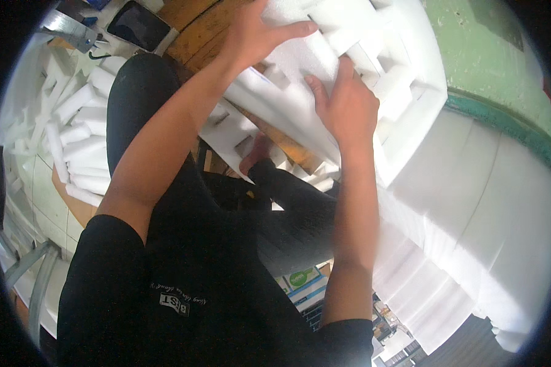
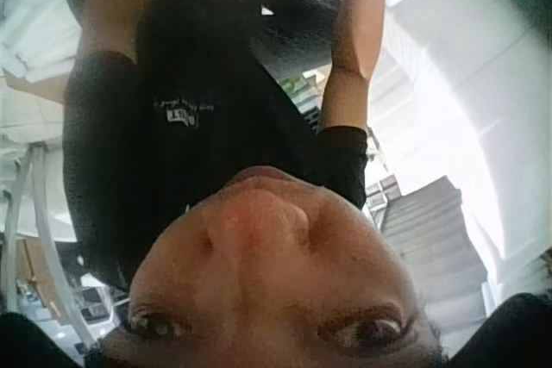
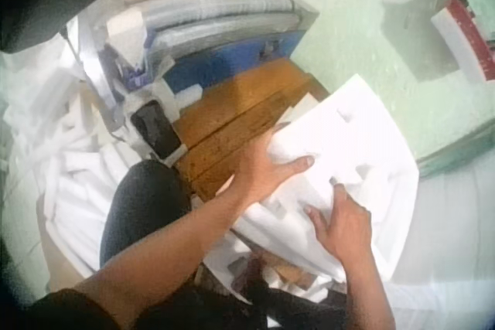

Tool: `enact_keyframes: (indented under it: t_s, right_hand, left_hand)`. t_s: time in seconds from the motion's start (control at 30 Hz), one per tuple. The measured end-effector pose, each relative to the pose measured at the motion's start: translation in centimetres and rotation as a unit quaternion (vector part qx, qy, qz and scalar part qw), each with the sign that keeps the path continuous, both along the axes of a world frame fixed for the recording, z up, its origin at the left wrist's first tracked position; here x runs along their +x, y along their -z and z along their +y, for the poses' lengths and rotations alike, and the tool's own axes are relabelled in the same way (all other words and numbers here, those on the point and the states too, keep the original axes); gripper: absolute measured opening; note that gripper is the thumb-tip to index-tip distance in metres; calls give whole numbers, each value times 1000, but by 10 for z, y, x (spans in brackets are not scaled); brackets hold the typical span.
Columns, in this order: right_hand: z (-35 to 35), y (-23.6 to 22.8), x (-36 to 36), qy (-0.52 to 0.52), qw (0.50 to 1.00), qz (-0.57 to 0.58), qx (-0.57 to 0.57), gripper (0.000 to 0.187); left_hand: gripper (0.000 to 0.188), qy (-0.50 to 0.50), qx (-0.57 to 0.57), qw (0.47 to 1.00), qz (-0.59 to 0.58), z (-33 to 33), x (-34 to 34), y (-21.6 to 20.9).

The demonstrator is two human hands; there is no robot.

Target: The person sits on the floor and repeatedly picks up white foam pieces, aligns them, and places them into a larger foam structure on a wooden board. The person handles the foam parts one at a time, adjusting their positions to fit into the assembly.

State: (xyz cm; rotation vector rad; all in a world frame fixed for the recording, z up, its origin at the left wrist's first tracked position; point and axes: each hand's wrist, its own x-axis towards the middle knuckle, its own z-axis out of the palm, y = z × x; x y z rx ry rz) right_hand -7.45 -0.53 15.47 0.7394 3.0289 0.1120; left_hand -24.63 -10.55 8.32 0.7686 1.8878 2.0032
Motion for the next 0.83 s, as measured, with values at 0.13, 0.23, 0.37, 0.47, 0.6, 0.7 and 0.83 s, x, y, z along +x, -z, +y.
enact_keyframes:
  t_s: [0.13, 0.23, 0.37, 0.47, 0.6, 0.7, 0.83]
  right_hand:
    - [0, 0, -1, 10, 1000, 4, -2, 65]
    - [-4, -1, -3, 21, 1000, -3, -6, 58]
    - [-2, 1, -5, 22, 1000, -3, -1, 57]
    - [-1, 2, -4, 17, 1000, 5, -1, 59]
    - [2, 4, -1, 15, 1000, 15, 7, 65]
    - [-2, -1, -3, 36, 999, 6, -8, 63]
    - [-1, 0, 0, 41, 998, 34, -25, 65]
  left_hand:
    - [76, 22, 22, 999, -18, 1, 0, 5]
    - [73, 15, -20, 1000, -19, 0, 3, 8]
    - [73, -5, -60, 998, 25, 3, 3, 15]
    - [74, -16, -51, 997, 48, 5, 2, 18]
    - [78, 6, -43, 998, 34, 3, -2, 9]
    - [83, 20, -47, 998, 42, -1, -5, 1]
    - [91, 24, -11, 998, 58, 7, -6, 11]
